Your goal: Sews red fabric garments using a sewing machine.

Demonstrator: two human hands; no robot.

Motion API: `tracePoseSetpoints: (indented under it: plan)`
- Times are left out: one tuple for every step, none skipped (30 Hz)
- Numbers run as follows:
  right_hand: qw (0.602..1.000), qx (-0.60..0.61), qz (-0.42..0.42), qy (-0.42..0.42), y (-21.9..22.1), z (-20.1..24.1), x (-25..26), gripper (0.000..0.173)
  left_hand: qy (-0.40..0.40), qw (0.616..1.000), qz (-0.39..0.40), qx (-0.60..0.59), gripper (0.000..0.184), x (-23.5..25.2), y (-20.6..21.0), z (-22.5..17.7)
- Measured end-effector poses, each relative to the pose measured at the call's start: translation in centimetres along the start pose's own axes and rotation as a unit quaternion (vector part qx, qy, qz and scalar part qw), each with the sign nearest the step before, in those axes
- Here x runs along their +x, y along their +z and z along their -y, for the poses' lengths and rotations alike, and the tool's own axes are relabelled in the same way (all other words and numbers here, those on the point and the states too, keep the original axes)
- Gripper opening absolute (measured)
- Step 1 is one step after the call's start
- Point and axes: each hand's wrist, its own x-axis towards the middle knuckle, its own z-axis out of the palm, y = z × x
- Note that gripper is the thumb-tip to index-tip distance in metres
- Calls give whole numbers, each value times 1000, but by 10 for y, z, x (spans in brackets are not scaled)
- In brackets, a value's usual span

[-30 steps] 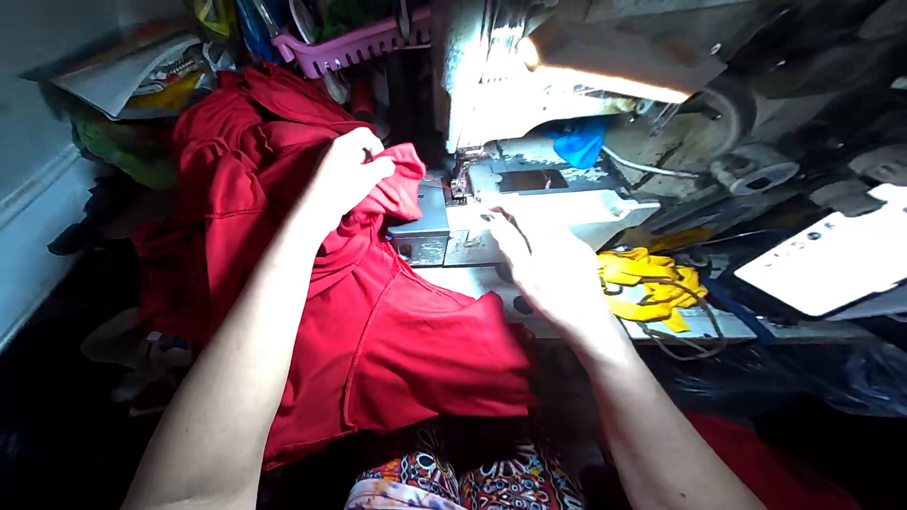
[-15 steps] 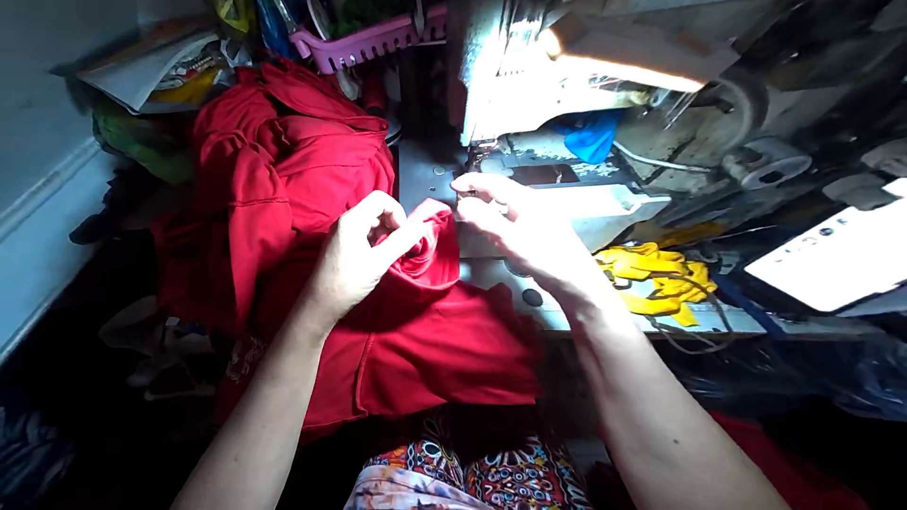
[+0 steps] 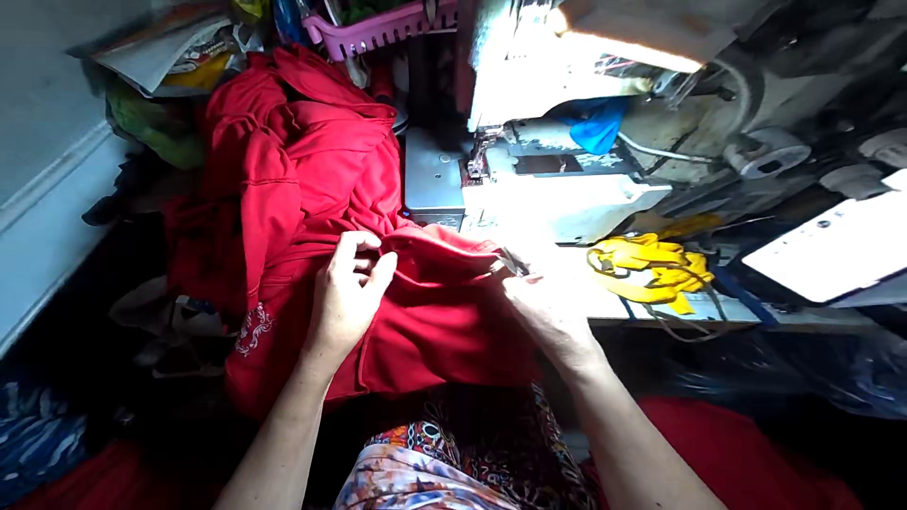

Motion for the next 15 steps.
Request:
tracePoseSetpoints:
  plan:
    - [1000,18,-1,-9,1,0,-1,27,-16,1000,23,-12,34,-2,1,-2]
    - [999,27,-5,-25,3,0,-2,26,-21,999,32,-12,36,-2,2,-2]
    - [999,28,-11,-42,4,0,-3,26,-17,1000,25,-8,30,-2,2,-2]
    - [998,25,-20,-60,4,-1,-3,26,-8,1000,11,-6,22,-2,1,0]
    - [997,18,-28,-73,3,-2,-3,26,-3,1000,-9,-1,15,-2,0,2]
    - [996,17,-38,-78,2,-3,-3,26,-3,1000,-29,0,13,-2,-2,3]
    - [996,24,-42,-77,1,-4,-3,25,-5,999,-48,0,15,-3,-4,5]
    - [996,33,-44,-67,0,-4,-4,25,-8,998,-60,-3,22,-4,-6,6]
    - [997,47,-45,-51,1,-5,-6,26,-10,998,-65,-9,30,-6,-6,7]
    - [997,59,-45,-26,3,-4,-8,28,-9,998,-68,-8,37,-8,-5,8]
    - [997,66,-50,5,6,-4,-10,28,-11,997,-72,-9,37,-11,-4,9]
    - [995,69,-55,40,9,-2,-11,26,-17,997,-76,-16,31,-14,-3,10]
    - [994,72,-52,71,11,-1,-11,25,-23,995,-85,-36,25,-16,-1,12]
    - [991,73,-43,104,13,-1,-8,25,-27,993,-89,-74,22,-18,-2,12]
    - [987,71,-33,137,15,0,-7,29,-26,988,-88,-122,22,-19,-3,13]
